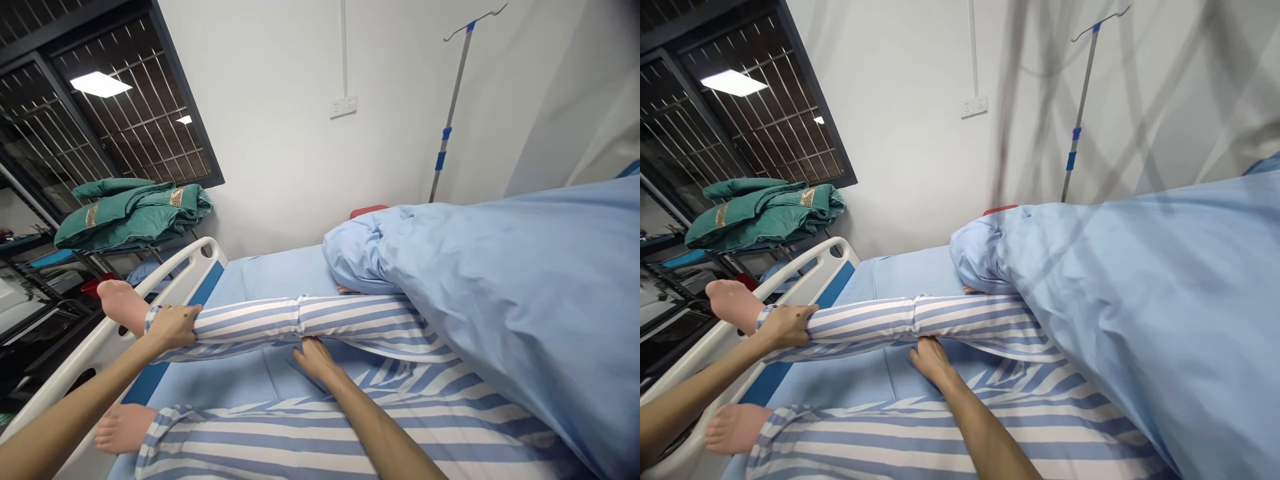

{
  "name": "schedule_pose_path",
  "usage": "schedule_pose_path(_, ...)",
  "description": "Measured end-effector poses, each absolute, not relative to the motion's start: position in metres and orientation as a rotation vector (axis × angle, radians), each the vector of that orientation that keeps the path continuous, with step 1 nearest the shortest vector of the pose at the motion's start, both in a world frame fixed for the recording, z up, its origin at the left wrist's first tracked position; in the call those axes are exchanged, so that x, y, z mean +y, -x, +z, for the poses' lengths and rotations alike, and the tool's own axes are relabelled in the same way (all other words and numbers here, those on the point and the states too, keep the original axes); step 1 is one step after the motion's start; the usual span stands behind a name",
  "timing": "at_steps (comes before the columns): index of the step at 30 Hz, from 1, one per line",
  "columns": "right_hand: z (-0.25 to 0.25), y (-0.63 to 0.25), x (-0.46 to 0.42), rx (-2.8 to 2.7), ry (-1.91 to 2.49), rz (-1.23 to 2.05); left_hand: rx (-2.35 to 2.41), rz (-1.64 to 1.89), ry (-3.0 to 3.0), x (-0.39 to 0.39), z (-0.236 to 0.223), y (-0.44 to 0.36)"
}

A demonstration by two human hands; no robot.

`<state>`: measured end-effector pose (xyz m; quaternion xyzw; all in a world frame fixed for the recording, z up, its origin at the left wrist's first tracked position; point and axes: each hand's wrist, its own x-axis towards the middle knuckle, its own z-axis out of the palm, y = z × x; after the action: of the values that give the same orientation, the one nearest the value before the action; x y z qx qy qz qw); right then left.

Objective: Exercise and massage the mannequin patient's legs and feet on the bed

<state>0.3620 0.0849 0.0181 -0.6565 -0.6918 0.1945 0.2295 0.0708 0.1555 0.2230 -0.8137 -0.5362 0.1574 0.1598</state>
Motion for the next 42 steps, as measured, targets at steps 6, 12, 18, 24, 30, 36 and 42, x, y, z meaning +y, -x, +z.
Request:
schedule_pose_path(6,0.025,-0.366,0.086,-1.844,1.849,0.501,-1.574,0.454,2.319,0.163,0.229,-0.074)
schedule_pose_path(12,0.036,-0.375,0.091,-1.795,1.835,0.346,-1.777,0.360,2.320,0.159,0.183,-0.067)
schedule_pose_path(18,0.041,-0.389,0.095,-1.710,1.856,0.121,-2.060,0.161,2.345,0.160,0.115,-0.087)
schedule_pose_path(24,0.034,-0.395,0.100,-1.580,1.815,-0.055,-2.211,-0.087,2.463,0.164,0.076,-0.126)
schedule_pose_path(30,0.029,-0.401,0.104,-1.453,1.563,-0.227,-2.247,-0.402,2.592,0.158,0.055,-0.181)
schedule_pose_path(36,0.025,-0.402,0.105,-1.430,1.556,-0.218,-2.221,-0.431,2.613,0.156,0.058,-0.192)
schedule_pose_path(42,0.024,-0.401,0.106,-1.451,1.563,-0.222,-2.130,-0.257,2.574,0.160,0.089,-0.161)
